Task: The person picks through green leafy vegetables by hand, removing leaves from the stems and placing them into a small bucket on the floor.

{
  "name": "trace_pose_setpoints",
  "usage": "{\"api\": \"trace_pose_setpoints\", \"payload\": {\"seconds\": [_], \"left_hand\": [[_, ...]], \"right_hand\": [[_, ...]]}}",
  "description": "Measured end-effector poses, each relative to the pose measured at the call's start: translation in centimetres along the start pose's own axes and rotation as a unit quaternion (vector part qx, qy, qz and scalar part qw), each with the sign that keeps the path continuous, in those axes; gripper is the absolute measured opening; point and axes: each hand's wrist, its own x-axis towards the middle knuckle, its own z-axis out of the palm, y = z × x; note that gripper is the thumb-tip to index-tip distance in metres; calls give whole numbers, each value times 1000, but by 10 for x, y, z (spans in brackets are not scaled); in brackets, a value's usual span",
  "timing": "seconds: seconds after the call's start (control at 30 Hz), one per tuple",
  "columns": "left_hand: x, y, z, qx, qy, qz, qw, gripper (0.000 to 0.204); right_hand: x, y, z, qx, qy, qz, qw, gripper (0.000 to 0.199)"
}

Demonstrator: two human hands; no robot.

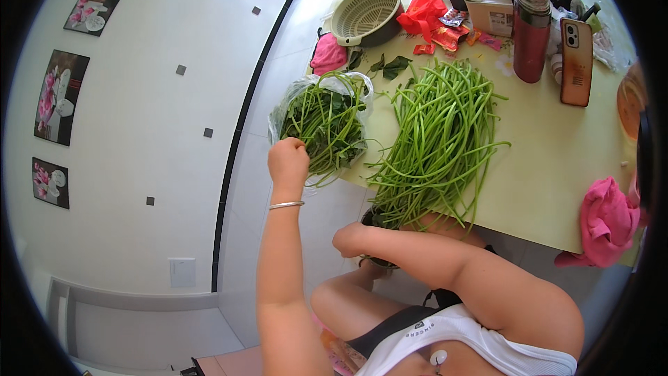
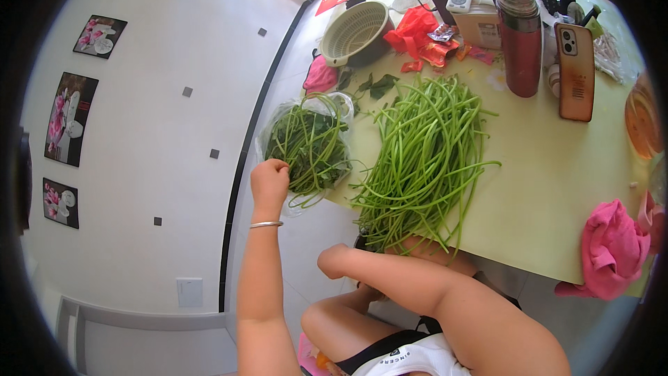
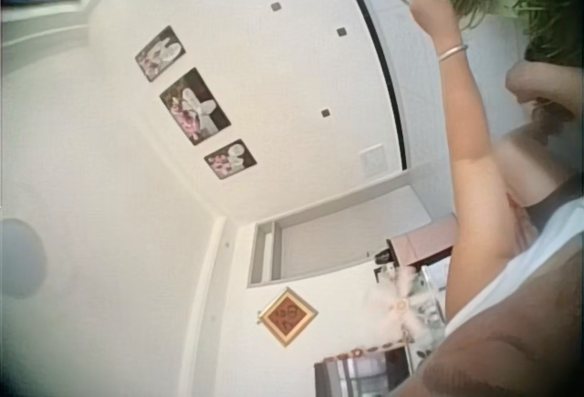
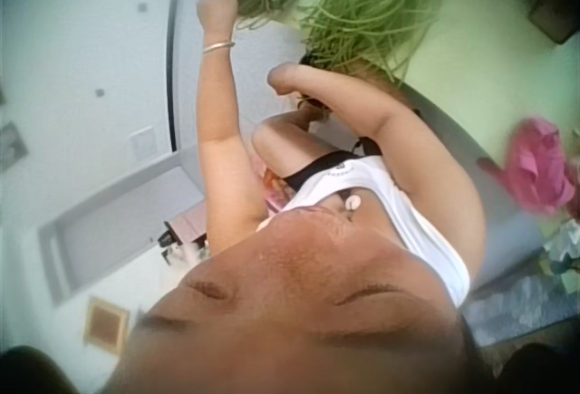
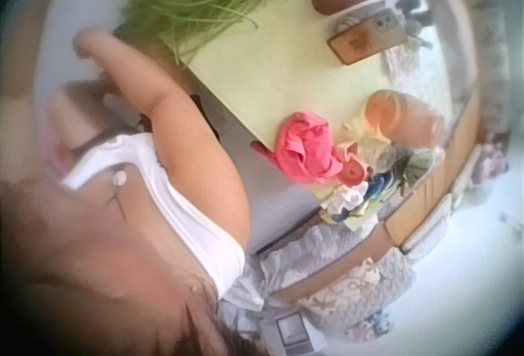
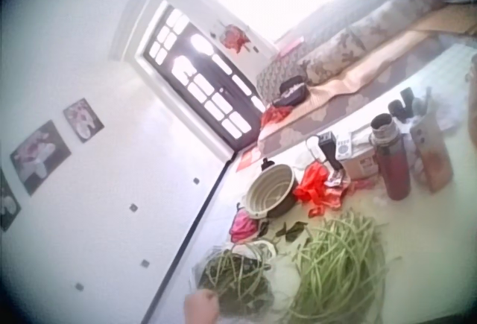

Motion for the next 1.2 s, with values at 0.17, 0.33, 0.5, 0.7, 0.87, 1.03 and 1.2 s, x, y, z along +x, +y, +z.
{"api": "trace_pose_setpoints", "payload": {"seconds": [0.17,0.33,0.5,0.7,0.87,1.03,1.2], "left_hand": [[8,-29,-5,72,-5,-8,997,35],[9,-51,4,60,0,24,998,48],[1,-69,8,1,50,56,997,36],[-23,-82,17,15,88,158,983,28],[-51,-95,32,-62,123,145,980,22],[-75,-104,41,-20,162,153,975,36],[-100,-81,45,33,193,131,972,50]], "right_hand": [[-5,0,-6,11,-3,6,1000,22],[-5,0,-6,5,-6,8,1000,22],[-6,0,-8,-1,2,8,1000,23],[-25,-11,-27,106,268,-39,957,15],[-43,-19,-51,255,440,-56,859,10],[-39,-27,-85,190,574,-46,795,9],[4,-15,-133,-61,625,-12,778,17]]}}
